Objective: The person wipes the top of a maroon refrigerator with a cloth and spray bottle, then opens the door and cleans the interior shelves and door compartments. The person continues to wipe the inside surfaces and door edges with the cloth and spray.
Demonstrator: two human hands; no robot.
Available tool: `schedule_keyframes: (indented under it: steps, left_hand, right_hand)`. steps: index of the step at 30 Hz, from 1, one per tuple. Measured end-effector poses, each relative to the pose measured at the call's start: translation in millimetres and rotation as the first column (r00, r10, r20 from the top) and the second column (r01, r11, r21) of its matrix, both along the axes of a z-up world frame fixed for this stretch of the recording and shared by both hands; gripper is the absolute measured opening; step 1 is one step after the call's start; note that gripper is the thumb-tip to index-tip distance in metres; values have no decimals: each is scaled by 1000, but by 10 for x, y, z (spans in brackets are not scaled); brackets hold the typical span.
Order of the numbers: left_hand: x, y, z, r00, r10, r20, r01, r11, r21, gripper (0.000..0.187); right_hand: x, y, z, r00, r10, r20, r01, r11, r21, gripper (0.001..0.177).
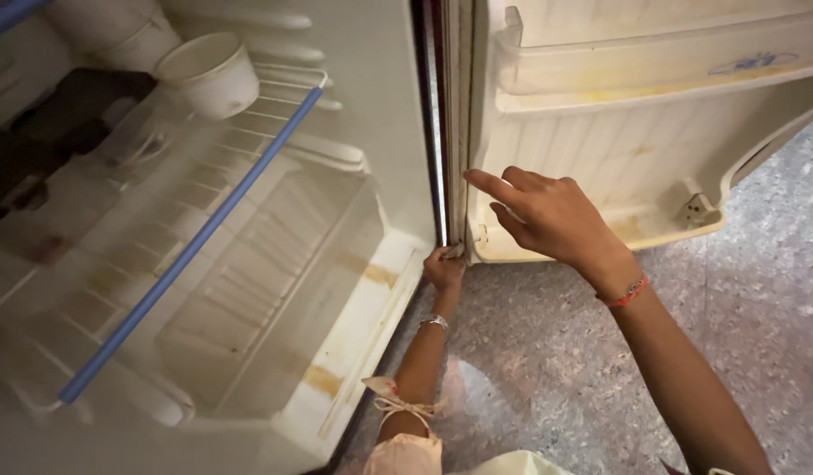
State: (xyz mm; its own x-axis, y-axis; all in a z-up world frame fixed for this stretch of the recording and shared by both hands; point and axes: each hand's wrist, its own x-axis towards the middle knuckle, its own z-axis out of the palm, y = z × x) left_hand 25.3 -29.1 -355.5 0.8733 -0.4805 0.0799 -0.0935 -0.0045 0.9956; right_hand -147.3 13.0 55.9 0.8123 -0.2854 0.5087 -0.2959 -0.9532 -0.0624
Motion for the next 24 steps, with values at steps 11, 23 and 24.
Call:
schedule_keyframes:
  steps: [11, 23, 24]
  left_hand:
    - [99, -326, 193, 667, -245, -703, 3, 945, -327, 20]
    - [355, -567, 1057, 685, -402, -607, 17, 842, -539, 25]
    - [337, -568, 1204, 696, -409, -590, 18, 831, -556, 27]
  right_hand:
    - [-155, 82, 185, 998, 24, 63, -18, 995, -100, 55]
    - [-352, 418, 533, 997, -14, 75, 28, 980, -195, 57]
    - [-386, 452, 549, 997, -21, 69, 35, 979, -203, 57]
